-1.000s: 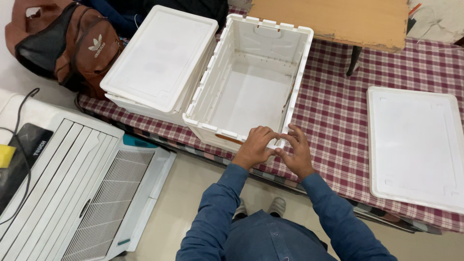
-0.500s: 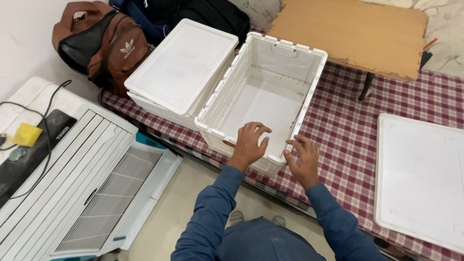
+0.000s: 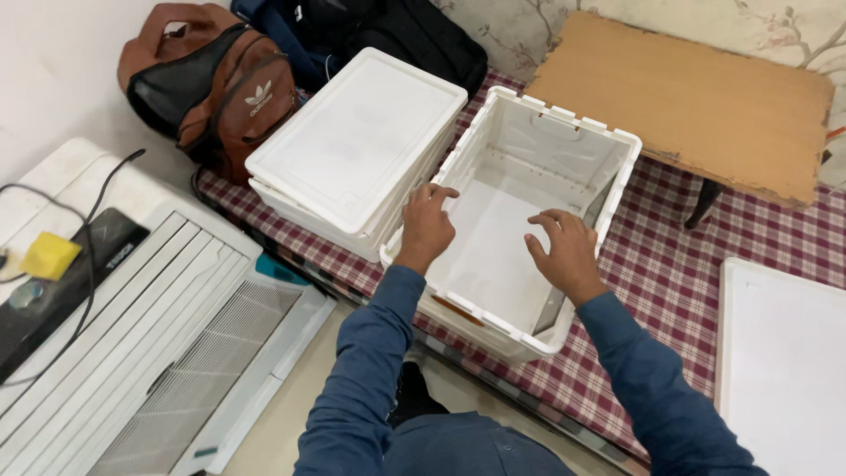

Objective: The person unfolds a white collapsible storage box on a checkered bed, opens its sides, removes an internal divider, and then closes the lid. The person repeats the process with a second box.

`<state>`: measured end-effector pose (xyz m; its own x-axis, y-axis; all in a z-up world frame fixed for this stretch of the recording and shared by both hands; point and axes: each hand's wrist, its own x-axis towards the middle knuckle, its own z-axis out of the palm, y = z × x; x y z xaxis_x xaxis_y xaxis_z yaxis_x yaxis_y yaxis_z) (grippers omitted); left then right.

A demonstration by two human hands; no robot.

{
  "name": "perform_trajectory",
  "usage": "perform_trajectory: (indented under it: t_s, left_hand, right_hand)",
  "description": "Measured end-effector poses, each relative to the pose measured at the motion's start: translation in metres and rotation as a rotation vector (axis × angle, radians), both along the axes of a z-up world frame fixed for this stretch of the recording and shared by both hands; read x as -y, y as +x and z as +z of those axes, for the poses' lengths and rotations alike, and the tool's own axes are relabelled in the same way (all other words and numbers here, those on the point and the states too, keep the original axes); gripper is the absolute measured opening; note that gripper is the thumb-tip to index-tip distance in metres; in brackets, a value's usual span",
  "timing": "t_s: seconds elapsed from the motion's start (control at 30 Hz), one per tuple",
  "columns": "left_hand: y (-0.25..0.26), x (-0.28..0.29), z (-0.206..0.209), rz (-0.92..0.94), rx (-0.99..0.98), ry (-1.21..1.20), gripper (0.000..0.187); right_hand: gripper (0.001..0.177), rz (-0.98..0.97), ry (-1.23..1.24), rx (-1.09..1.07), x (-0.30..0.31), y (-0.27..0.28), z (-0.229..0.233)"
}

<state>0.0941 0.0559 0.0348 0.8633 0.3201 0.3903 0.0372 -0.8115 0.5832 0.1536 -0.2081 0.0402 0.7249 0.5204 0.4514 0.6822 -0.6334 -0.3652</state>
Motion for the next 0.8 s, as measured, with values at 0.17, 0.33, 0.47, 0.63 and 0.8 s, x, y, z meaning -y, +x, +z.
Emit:
perform_trajectory:
  t_s: [0.17,0.33,0.47,0.63,0.8]
  left_hand:
    - [0.045,-0.076,-0.004,-0.056,-0.037,-0.167,0.04]
    - [0.093,-0.114,0.003,-0.152,-0.111,-0.232,0.031]
    - [0.129,-0.111,0.003,-0.249,-0.212,-0.283,0.04]
    - [0.166,-0.083,-0.017,-0.363,-0.107,-0.21,0.061]
    - [0.188,-0.074,-0.046,-0.409,-0.106,-0.14,0.057]
  right_hand:
    - [0.035,-0.064,-0.044,-0.014,-0.057,0.055,-0.005]
    - [0.042,-0.174,-0.063,-0.072,-0.113,0.099,-0.019]
    - [0.051,-0.226,-0.122,-0.012,-0.142,0.123,-0.03]
    - [0.062,-0.324,-0.181,0.056,-0.163,0.165,-0.034]
    - [0.074,-0.376,-0.295,0.099,-0.169,0.212,-0.043]
